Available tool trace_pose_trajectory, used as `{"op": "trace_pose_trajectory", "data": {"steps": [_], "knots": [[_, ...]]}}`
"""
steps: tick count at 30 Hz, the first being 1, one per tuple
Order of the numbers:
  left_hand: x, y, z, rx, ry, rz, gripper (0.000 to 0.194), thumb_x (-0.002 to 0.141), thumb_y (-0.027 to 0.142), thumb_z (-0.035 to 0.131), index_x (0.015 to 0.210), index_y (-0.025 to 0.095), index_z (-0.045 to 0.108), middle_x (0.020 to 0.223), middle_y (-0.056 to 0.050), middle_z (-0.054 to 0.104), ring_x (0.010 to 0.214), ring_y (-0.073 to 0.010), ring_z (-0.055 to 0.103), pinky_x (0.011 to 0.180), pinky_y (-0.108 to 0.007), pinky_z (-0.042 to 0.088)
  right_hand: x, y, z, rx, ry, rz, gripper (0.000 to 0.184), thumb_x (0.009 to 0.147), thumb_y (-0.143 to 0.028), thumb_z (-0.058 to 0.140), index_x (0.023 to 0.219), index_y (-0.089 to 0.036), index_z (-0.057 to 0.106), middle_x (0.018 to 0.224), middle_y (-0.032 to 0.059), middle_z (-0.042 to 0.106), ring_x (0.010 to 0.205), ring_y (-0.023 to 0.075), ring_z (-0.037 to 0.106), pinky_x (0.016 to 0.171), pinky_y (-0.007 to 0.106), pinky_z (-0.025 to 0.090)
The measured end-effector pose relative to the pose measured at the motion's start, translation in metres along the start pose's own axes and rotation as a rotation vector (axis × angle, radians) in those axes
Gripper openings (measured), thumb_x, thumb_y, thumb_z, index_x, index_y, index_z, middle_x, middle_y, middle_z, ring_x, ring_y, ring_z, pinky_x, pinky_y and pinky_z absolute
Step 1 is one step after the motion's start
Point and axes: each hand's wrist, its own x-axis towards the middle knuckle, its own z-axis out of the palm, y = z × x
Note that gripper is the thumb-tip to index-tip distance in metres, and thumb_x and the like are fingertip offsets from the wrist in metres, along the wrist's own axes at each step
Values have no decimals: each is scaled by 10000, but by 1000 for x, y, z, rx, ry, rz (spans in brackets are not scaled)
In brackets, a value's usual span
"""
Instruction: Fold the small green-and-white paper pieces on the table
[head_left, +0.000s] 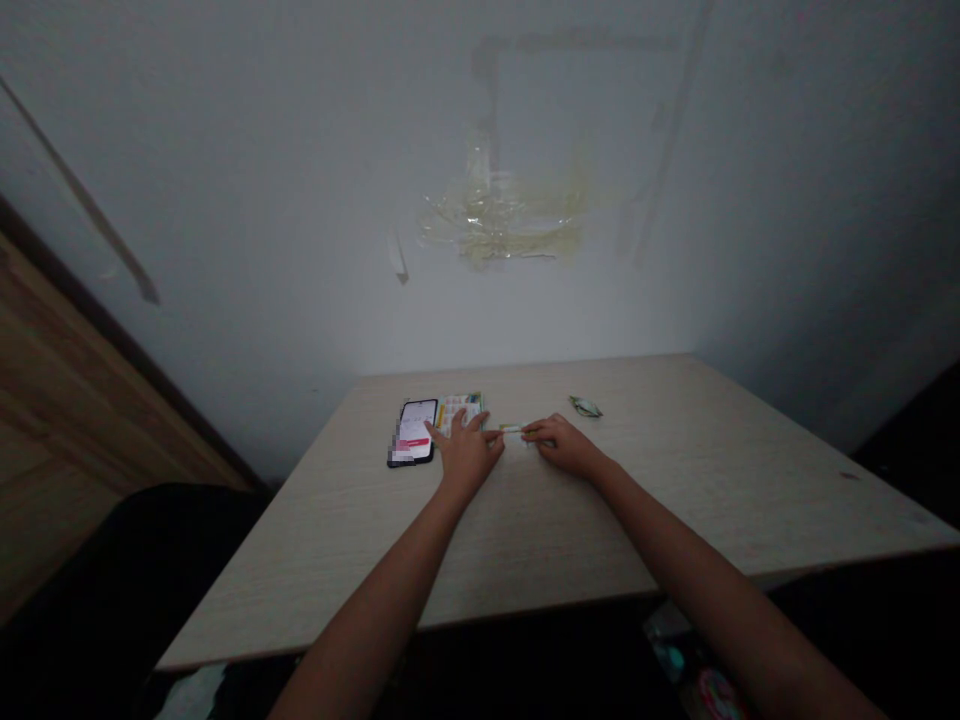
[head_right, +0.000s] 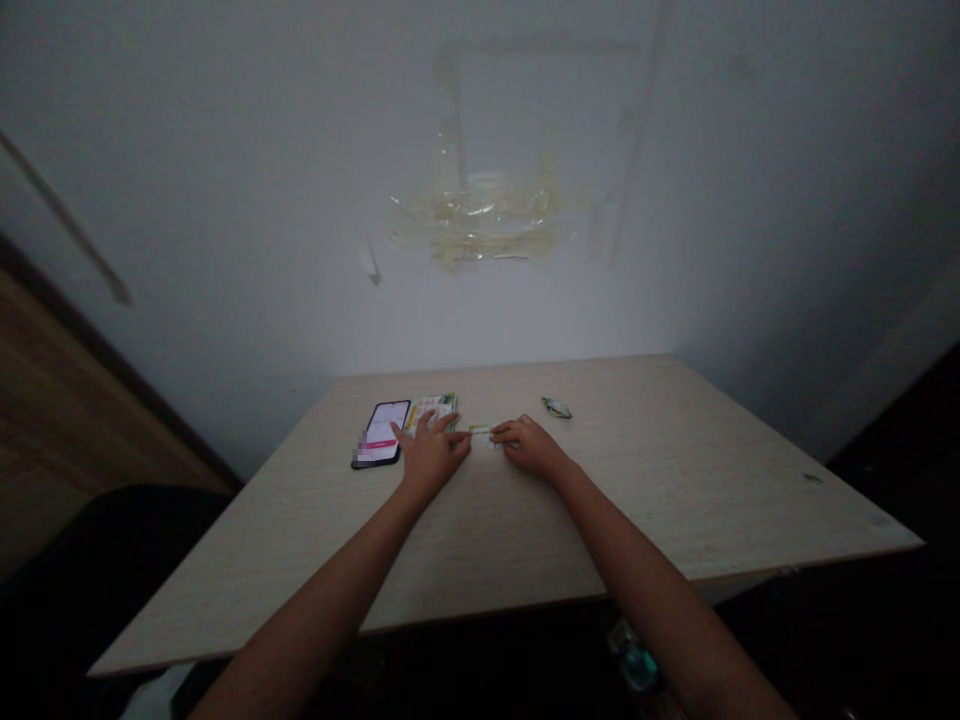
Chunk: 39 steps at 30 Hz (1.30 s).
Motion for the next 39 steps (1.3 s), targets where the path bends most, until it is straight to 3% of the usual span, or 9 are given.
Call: {"op": "trace_pose_trajectory", "data": {"steps": [13, 24, 34, 39], "knots": [[-1, 5, -3, 6, 14, 18, 270, 910, 426, 508, 993, 392, 763, 1358, 32, 614, 1391, -342, 332, 1105, -745, -89, -1, 2, 1, 17, 8, 9, 408, 807, -89, 538, 1111, -272, 739, 1178, 27, 716, 1079, 215, 614, 993, 409, 447], [7, 6, 11, -7, 37, 27, 254, 919, 371, 521, 907, 307, 766, 1367, 0, 603, 1353, -310, 382, 1117, -742, -36, 1, -1, 1, -4, -10, 13, 390, 804, -99, 528, 1079, -256, 756, 1154, 26, 731, 1010, 218, 643, 937, 397, 475], [14, 13, 10, 8, 11, 36, 224, 905, 295, 539, 884, 293, 762, 1350, -15, 614, 1352, -317, 382, 1112, -748, -20, 2, -3, 0, 7, 6, 17, 357, 815, -117, 549, 1060, -265, 762, 1129, 23, 740, 991, 219, 650, 937, 409, 477], [15, 15, 6, 30, -30, 24, 182, 882, 341, 585, 859, 285, 757, 1407, -8, 572, 1380, -332, 349, 1112, -746, -18, 1, -3, 0, 10, 2, 22, 367, 812, -115, 554, 1072, -277, 757, 1134, 16, 738, 1003, 213, 650, 945, 405, 472]]}}
